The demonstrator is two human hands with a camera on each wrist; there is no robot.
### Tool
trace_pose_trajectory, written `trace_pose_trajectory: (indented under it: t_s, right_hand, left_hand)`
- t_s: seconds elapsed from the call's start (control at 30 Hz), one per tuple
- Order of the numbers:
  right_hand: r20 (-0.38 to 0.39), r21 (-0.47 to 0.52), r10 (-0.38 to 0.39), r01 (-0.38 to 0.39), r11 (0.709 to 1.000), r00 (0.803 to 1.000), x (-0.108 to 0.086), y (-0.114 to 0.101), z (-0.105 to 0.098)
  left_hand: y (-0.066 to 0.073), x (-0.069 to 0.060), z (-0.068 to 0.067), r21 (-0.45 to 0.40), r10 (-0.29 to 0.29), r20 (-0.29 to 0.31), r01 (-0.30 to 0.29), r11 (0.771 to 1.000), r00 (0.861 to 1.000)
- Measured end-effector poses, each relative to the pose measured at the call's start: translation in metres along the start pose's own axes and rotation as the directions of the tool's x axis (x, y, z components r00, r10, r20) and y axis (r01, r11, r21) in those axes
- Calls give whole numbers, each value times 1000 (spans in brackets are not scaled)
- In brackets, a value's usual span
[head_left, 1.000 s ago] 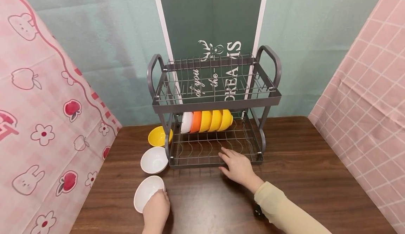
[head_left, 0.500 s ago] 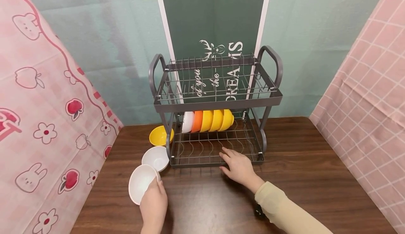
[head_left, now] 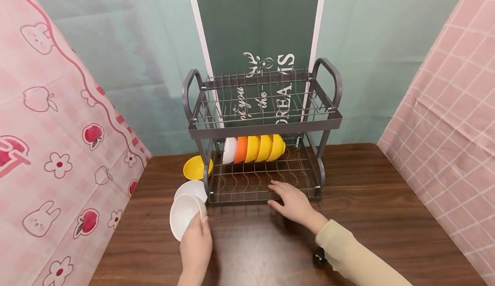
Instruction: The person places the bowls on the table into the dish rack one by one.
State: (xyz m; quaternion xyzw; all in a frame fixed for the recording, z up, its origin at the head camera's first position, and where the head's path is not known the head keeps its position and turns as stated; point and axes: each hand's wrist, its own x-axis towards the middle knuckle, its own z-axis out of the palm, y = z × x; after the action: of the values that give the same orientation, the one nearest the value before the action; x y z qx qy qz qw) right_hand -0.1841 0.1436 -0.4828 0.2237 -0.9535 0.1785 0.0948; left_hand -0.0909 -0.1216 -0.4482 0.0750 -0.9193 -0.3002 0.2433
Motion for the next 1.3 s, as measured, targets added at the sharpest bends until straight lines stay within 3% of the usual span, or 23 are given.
trace_pose_trajectory:
  t_s: [0.13,0.23,0.37,0.47,0.8,0.87,1.03,1.07,1.23,1.3]
  right_hand:
    - [23,228,22,-27,973,999,0,-9,-9]
    - [41,391,2,-18,920,999,0,-17,-14]
    - [29,571,-76,45,820,997,1,-26,-16]
    - [27,674,-142,87,734,990,1,-32,-17]
    - [70,879,-289,78,470,955,2,-37,-23]
    - [86,877,-296,68,475,951,2,-37,-24]
    - [109,818,-301,86,568,947,0,-35,-27]
    - [117,816,-306,84,572,945,0,-34,-27]
    - [164,847,-330,38,529,930,0,-33,-25]
    - [183,850,-326,17,526,927,0,-33,-26]
  left_hand:
    - [4,-5,4,-48,117,-39,-119,992,992]
    - [8,-8,8,-80,241,-63,-246,966,968]
    - [13,-11,14,-120,400,-31,-400,908,916]
    - [18,-12,19,-170,480,17,-471,866,877]
    - [24,-14,32,-262,635,84,-598,758,768]
    - [25,-15,33,-274,653,121,-607,746,748]
    - [23,-17,34,-300,674,189,-612,732,714]
    - [22,-17,34,-300,681,193,-619,726,706]
    - [20,-18,37,-271,725,192,-675,687,661]
    - [20,-17,38,-260,743,185,-697,668,643]
